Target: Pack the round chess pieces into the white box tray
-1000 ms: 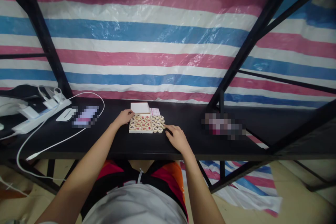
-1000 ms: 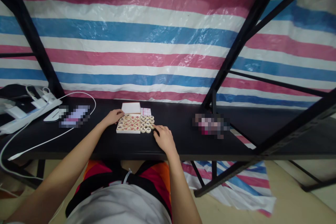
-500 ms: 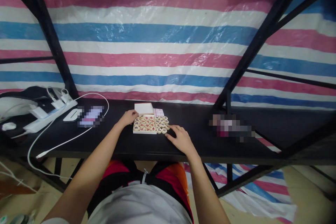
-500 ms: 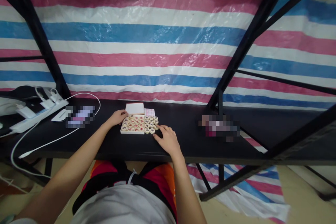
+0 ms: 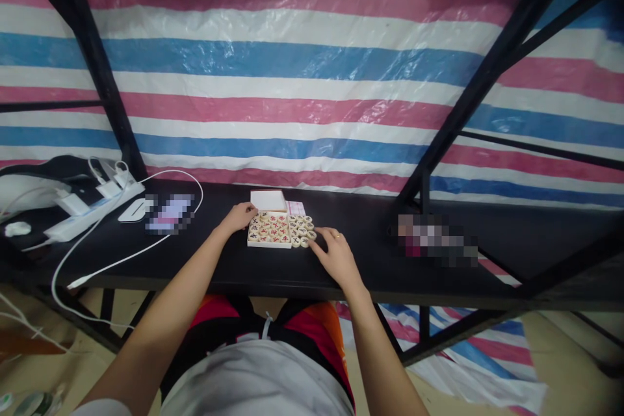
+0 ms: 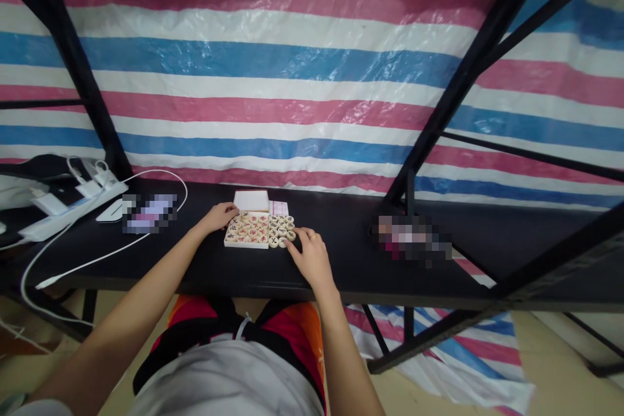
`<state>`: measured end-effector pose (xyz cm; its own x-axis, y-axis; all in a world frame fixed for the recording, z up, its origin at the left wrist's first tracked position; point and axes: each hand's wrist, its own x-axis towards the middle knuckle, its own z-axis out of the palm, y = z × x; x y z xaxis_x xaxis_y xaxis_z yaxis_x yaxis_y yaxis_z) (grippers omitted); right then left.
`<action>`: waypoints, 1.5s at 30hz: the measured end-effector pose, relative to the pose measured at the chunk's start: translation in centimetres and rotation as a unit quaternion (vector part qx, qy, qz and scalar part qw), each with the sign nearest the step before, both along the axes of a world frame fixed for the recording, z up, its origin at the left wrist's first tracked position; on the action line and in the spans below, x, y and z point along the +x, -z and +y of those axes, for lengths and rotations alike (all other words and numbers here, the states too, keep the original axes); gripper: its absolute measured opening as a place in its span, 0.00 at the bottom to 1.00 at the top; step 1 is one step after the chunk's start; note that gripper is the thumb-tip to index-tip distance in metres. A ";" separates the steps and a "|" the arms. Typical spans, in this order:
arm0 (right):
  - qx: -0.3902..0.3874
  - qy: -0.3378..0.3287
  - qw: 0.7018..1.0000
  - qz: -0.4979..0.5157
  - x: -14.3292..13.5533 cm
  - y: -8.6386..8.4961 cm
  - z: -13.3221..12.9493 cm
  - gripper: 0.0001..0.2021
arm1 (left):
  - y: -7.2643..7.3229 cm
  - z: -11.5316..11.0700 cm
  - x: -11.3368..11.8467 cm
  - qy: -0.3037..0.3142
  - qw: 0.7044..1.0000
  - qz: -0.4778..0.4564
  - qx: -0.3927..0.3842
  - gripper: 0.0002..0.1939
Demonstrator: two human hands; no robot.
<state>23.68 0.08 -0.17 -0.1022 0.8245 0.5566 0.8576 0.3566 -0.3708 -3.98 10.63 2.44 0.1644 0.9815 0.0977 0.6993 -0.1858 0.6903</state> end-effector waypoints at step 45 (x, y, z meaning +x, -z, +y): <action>0.007 -0.119 0.934 0.337 -5.3 -2.2 0.3 0.07 | 0.1 0.1 0.0 -0.003 1.000 0.002 -0.001 0.11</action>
